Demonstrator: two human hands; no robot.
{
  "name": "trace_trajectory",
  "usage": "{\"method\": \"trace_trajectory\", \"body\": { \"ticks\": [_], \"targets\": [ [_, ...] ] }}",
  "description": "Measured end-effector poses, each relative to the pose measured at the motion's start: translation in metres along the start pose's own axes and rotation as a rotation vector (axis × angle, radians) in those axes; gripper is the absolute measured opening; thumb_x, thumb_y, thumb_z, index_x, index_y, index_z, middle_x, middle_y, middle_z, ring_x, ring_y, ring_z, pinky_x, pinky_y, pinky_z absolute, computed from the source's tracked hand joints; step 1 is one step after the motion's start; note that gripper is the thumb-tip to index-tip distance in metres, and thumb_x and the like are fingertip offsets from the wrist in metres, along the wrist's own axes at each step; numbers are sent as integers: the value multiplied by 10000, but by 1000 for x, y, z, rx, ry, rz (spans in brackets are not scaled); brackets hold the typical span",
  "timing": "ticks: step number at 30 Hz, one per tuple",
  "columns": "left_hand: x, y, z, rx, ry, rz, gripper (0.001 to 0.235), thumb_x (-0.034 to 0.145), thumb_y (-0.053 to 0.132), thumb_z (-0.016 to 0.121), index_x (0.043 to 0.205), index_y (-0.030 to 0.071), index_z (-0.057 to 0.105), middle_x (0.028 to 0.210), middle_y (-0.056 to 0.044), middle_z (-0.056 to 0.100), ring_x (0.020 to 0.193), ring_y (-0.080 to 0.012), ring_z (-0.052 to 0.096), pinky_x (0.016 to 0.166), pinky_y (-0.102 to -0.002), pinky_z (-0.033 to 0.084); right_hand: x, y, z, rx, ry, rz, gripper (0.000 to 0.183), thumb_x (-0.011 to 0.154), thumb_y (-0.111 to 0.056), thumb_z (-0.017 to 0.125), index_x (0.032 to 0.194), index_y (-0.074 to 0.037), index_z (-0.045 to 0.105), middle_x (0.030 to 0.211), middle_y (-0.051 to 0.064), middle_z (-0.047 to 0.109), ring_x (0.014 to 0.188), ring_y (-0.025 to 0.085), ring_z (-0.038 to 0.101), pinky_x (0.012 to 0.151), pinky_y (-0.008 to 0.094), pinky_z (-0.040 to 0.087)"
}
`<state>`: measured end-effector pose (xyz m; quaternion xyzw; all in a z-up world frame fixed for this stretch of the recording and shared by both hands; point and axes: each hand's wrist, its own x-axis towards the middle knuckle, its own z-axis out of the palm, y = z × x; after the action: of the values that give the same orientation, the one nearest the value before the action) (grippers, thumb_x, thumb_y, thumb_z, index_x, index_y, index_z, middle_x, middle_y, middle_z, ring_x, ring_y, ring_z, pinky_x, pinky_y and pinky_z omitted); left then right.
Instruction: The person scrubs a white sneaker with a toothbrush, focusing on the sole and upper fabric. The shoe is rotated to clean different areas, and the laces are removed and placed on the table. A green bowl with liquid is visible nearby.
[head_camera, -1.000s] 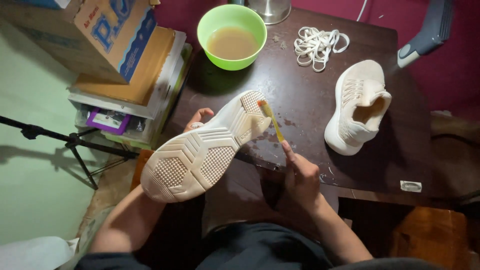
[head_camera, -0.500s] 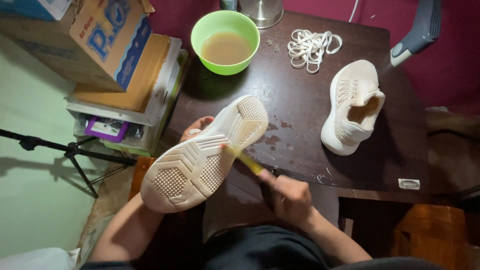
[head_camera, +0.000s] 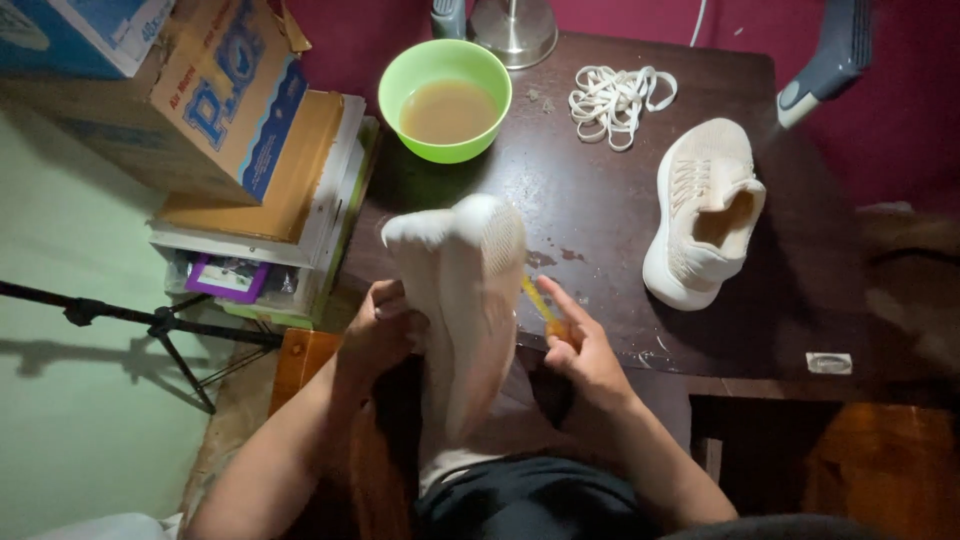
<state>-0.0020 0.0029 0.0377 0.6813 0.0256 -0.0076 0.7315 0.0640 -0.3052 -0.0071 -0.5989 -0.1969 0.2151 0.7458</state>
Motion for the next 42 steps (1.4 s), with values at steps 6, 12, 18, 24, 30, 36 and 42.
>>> {"method": "trace_trajectory", "body": {
  "ticks": [6, 12, 18, 24, 30, 36, 42],
  "targets": [
    [-12, -61, 7, -86, 12, 164, 284, 556, -217, 875, 733, -51, 727, 620, -149, 647, 478, -234, 621, 459, -322, 557, -17, -54, 43, -148, -92, 66, 1512, 298, -376, 1083, 1599, -155, 345, 782, 82, 677, 611, 154, 585, 495, 281, 482],
    [-78, 92, 71, 963, 332, 1070, 41, 955, 338, 688, 938, 318, 656, 1179, -47, 637, 1202, -429, 568, 1020, -544, 539, -31, -6, 24, 24, 64, 9, 698, 665, -369, 840, 1229, -5, 650, 1128, 113, 712, 1055, 220, 652, 916, 404, 546],
    [-84, 89, 64, 135, -145, 622, 620, 1047, 499, 537, 1485, 65, 471, 1579, -308, 267, 1562, -437, 263, 1274, -638, 251, -6, -2, 37, 411, 362, 149, 809, 646, -231, 615, 1362, 142, 566, 1290, 292, 667, 1217, 401, 638, 1097, 521, 485],
    [-41, 50, 62, -271, 324, 6, 779, 663, 268, 855, 1364, -13, 662, 1049, -173, 777, 823, -182, 675, 686, -303, 567, -5, 17, 30, -617, 203, -498, 1175, 459, -141, 1058, 1450, -16, 440, 807, 127, 701, 506, 243, 645, 442, 350, 529],
    [-26, 10, 31, -191, 432, 158, 260, 623, 217, 807, 743, 2, 725, 1054, -189, 782, 746, -141, 677, 547, -278, 520, -57, -26, -7, -606, 229, -390, 536, 1033, -269, 386, 1486, -22, 529, 641, 18, 532, 530, 151, 507, 583, 303, 477],
    [-16, -9, 11, -65, 381, 239, 292, 672, 227, 818, 575, 68, 593, 1035, -142, 790, 786, -101, 660, 551, -244, 500, -71, -14, -4, -790, 135, -765, 415, 964, -309, 448, 1031, -136, 819, 625, -34, 641, 505, 160, 565, 517, 277, 474],
    [-17, -21, -1, 11, 339, 298, 356, 674, 258, 825, 551, 71, 548, 1051, -162, 780, 821, -129, 654, 613, -254, 493, -61, -38, -15, -860, 303, -655, 229, 939, -59, 517, 897, -41, 741, 531, 42, 440, 408, 278, 411, 442, 318, 371]
  ]
}}
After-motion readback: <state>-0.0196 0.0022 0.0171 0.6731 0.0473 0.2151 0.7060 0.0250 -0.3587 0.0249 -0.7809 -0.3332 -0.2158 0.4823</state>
